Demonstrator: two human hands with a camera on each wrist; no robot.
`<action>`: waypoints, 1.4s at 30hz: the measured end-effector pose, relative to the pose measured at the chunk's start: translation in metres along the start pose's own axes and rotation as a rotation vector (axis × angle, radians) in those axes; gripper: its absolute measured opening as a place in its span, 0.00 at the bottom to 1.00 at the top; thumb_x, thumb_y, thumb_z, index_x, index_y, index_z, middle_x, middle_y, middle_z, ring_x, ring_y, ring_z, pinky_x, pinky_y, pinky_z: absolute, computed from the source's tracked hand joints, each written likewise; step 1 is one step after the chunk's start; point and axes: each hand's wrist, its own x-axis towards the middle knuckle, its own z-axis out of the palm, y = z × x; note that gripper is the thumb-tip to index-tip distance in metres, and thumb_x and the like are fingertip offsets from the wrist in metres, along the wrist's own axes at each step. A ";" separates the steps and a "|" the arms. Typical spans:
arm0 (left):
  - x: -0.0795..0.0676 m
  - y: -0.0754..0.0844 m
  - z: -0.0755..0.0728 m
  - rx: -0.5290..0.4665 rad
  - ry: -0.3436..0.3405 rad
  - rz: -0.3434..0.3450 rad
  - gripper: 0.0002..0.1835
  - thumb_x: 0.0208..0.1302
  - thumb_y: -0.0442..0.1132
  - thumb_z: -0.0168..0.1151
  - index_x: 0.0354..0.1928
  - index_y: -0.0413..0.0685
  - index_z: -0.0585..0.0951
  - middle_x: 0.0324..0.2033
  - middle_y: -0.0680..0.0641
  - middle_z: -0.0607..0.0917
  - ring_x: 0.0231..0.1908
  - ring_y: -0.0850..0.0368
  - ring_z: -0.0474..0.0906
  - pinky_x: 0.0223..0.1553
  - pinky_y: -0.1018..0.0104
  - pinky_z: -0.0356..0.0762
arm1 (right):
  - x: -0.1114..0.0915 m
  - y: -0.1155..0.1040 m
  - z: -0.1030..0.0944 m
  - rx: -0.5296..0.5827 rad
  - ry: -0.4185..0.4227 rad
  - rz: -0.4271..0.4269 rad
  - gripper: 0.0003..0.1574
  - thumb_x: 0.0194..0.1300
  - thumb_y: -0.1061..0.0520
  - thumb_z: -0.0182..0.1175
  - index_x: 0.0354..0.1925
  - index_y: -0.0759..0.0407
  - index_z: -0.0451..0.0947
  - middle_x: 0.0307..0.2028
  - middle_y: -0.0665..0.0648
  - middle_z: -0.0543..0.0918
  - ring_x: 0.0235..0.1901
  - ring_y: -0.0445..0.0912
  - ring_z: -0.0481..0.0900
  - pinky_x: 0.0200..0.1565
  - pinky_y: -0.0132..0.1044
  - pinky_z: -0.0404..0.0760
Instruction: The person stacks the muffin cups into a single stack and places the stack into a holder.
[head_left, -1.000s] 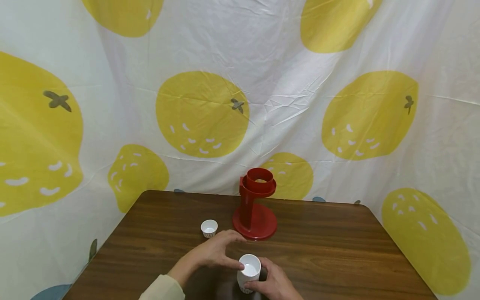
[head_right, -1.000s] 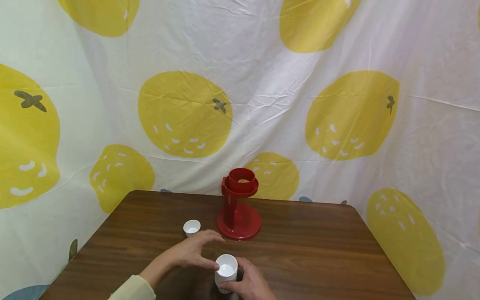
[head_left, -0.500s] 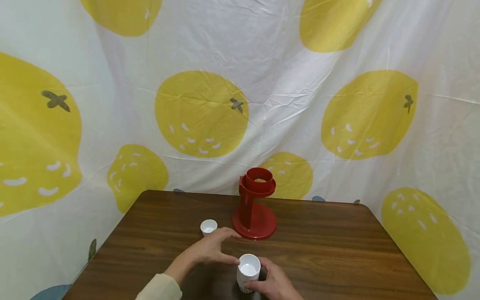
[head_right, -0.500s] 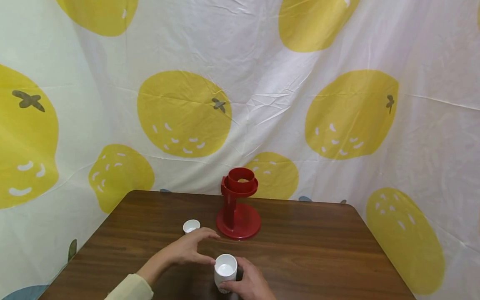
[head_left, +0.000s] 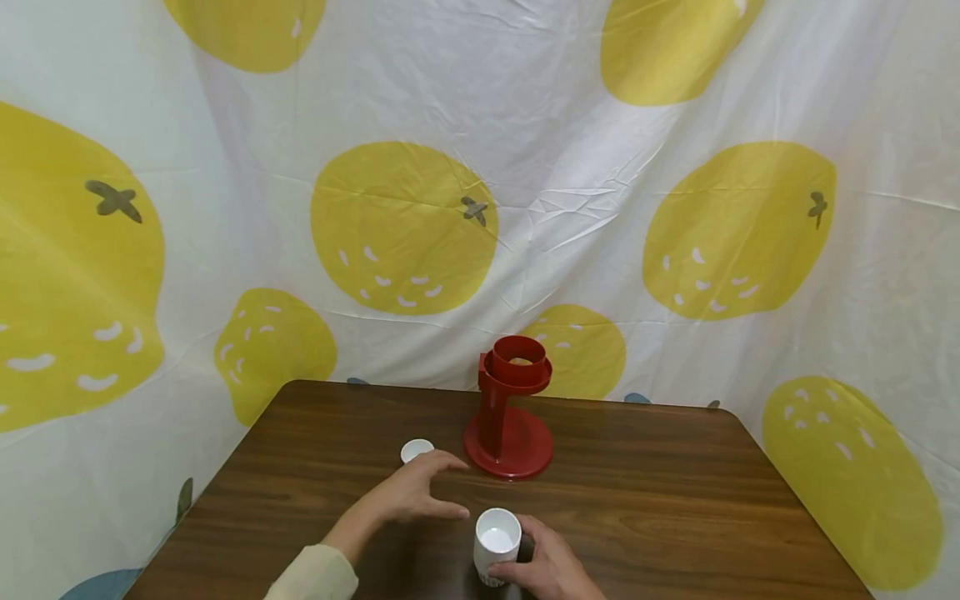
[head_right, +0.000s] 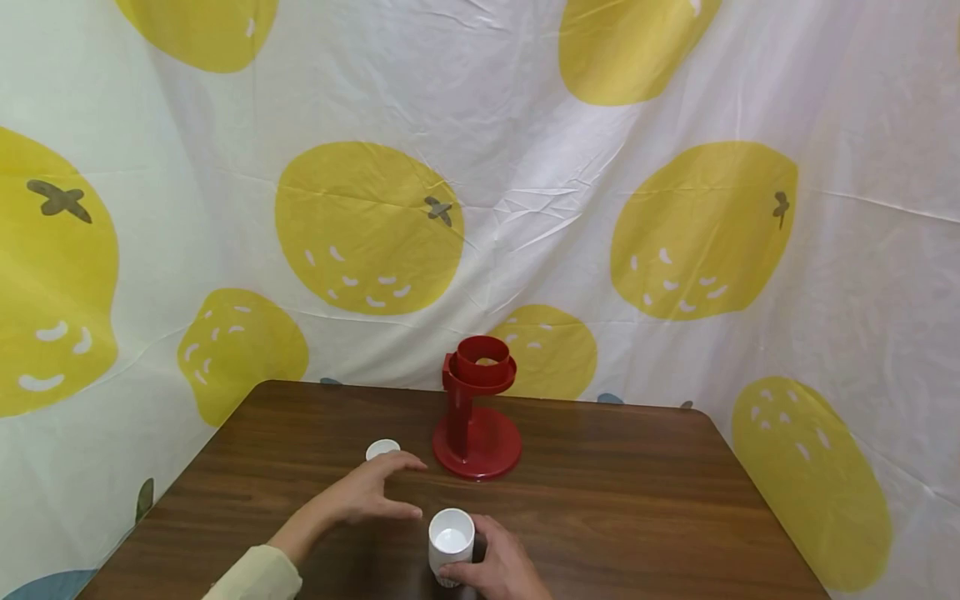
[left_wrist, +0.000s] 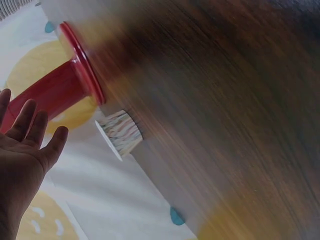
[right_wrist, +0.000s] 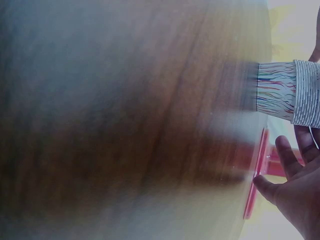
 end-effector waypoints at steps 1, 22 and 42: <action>0.000 -0.001 0.000 -0.001 0.004 -0.009 0.34 0.53 0.52 0.76 0.58 0.41 0.78 0.54 0.44 0.80 0.58 0.46 0.73 0.62 0.48 0.67 | 0.000 0.000 0.000 0.001 -0.002 0.004 0.35 0.52 0.48 0.76 0.55 0.57 0.78 0.44 0.46 0.83 0.45 0.41 0.78 0.49 0.37 0.75; -0.005 -0.038 -0.011 -0.006 0.184 -0.183 0.37 0.50 0.49 0.78 0.60 0.37 0.77 0.56 0.37 0.78 0.58 0.35 0.71 0.59 0.40 0.68 | 0.000 0.001 0.001 0.002 0.003 0.007 0.36 0.52 0.48 0.77 0.55 0.59 0.78 0.45 0.48 0.83 0.46 0.43 0.78 0.50 0.39 0.75; -0.001 -0.077 -0.010 -0.011 0.311 -0.346 0.39 0.47 0.46 0.80 0.59 0.33 0.77 0.55 0.35 0.79 0.60 0.34 0.70 0.62 0.40 0.65 | -0.001 0.001 0.001 0.011 0.017 -0.003 0.37 0.51 0.48 0.77 0.56 0.61 0.78 0.45 0.49 0.84 0.45 0.40 0.78 0.50 0.35 0.75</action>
